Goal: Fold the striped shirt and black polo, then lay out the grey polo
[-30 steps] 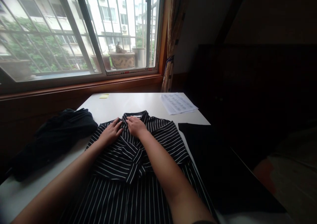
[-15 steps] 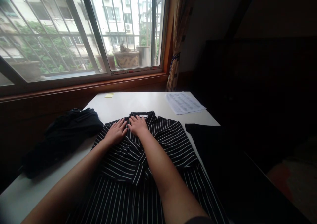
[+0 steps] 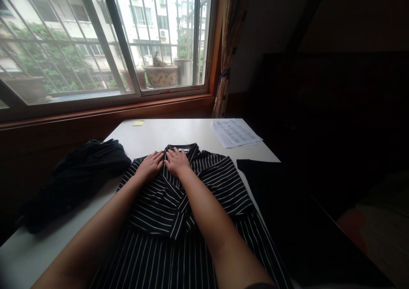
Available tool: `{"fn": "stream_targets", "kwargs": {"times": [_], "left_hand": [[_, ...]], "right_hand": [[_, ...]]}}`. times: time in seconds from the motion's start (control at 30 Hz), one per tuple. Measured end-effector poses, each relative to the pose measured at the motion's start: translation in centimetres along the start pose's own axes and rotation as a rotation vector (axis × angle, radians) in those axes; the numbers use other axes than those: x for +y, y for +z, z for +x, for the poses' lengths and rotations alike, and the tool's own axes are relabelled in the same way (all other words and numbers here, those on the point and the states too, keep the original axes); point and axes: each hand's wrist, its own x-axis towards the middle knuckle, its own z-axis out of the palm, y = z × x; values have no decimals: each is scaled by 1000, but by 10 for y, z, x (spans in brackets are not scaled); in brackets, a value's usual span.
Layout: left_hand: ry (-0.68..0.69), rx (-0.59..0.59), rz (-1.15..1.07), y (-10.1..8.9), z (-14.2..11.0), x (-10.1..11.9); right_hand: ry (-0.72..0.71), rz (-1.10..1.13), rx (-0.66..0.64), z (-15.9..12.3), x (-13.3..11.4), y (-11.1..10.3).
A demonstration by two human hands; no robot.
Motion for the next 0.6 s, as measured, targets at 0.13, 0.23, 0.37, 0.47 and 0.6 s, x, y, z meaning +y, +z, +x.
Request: {"fn": "stream_targets", "kwargs": {"times": [0.13, 0.23, 0.37, 0.47, 0.6], "left_hand": [[-33, -22, -7, 1, -2, -1], [-44, -29, -15, 0, -2, 0], [-50, -29, -22, -2, -2, 2], [-67, -33, -22, -1, -3, 3], [-105, -44, -14, 0, -5, 3]], "right_hand": [[-28, 1, 126, -19, 19, -21], [95, 7, 183, -41, 48, -39], [266, -51, 105, -69, 85, -46], [256, -72, 32, -78, 99, -39], [270, -76, 13, -77, 102, -29]]}}
